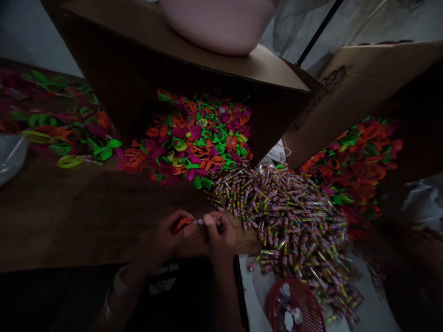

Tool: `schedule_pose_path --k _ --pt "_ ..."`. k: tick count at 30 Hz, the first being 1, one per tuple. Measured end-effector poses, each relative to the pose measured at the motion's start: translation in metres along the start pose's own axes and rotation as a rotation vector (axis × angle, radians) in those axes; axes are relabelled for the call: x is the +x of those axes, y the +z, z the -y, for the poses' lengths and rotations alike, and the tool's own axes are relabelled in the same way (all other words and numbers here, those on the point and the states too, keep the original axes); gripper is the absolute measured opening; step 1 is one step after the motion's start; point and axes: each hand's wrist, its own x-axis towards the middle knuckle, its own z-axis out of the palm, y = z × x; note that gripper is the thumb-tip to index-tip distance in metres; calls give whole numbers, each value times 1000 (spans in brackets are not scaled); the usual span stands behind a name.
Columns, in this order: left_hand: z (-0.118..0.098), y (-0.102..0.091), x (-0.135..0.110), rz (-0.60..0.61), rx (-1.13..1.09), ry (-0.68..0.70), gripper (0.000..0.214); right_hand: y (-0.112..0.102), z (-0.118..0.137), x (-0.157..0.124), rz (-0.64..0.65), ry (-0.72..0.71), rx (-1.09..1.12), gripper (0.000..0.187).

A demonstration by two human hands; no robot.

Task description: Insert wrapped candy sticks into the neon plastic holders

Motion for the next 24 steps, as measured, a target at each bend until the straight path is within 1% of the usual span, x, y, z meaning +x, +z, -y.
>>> schedule_pose_path --k 3,5,7,8,9,10,11,12,15,16,18,20,22,24 --pt "5 3 -1 -6 -111 -47 21 9 -3 -6 -99 -89 -11 27" --pt "14 7 0 2 -147 -64 24 12 -6 -6 -123 -147 -39 25" --pt "26 11 2 -52 -134 -60 25 11 -11 -4 -132 -167 -57 23" --pt "32 13 4 -102 -113 -58 32 9 -13 -2 -144 -166 -60 23" --pt "37 15 5 -153 -90 -63 43 7 -14 1 -162 -160 -57 23" --pt "41 17 6 -182 -68 -72 53 5 -16 4 -179 -144 -49 24" --pt "43 19 6 -176 -43 -82 57 3 -16 6 -184 -114 -36 25" --pt "44 20 5 -140 -11 -87 53 2 -16 8 -172 -66 -15 28" --pt "39 20 2 -16 95 -44 25 -1 -14 9 -71 117 65 37" --pt "35 17 3 16 114 -36 20 -2 -12 8 -32 161 88 38" --pt "28 4 8 77 62 -81 19 -5 -9 6 44 194 125 41" --pt "22 -21 18 64 -132 -175 25 -11 -8 4 117 182 151 48" --pt "17 -54 29 -149 -421 -208 32 -18 -9 4 142 163 168 54" --pt "16 -86 35 -400 -705 -130 39 -24 -13 4 118 173 170 53"
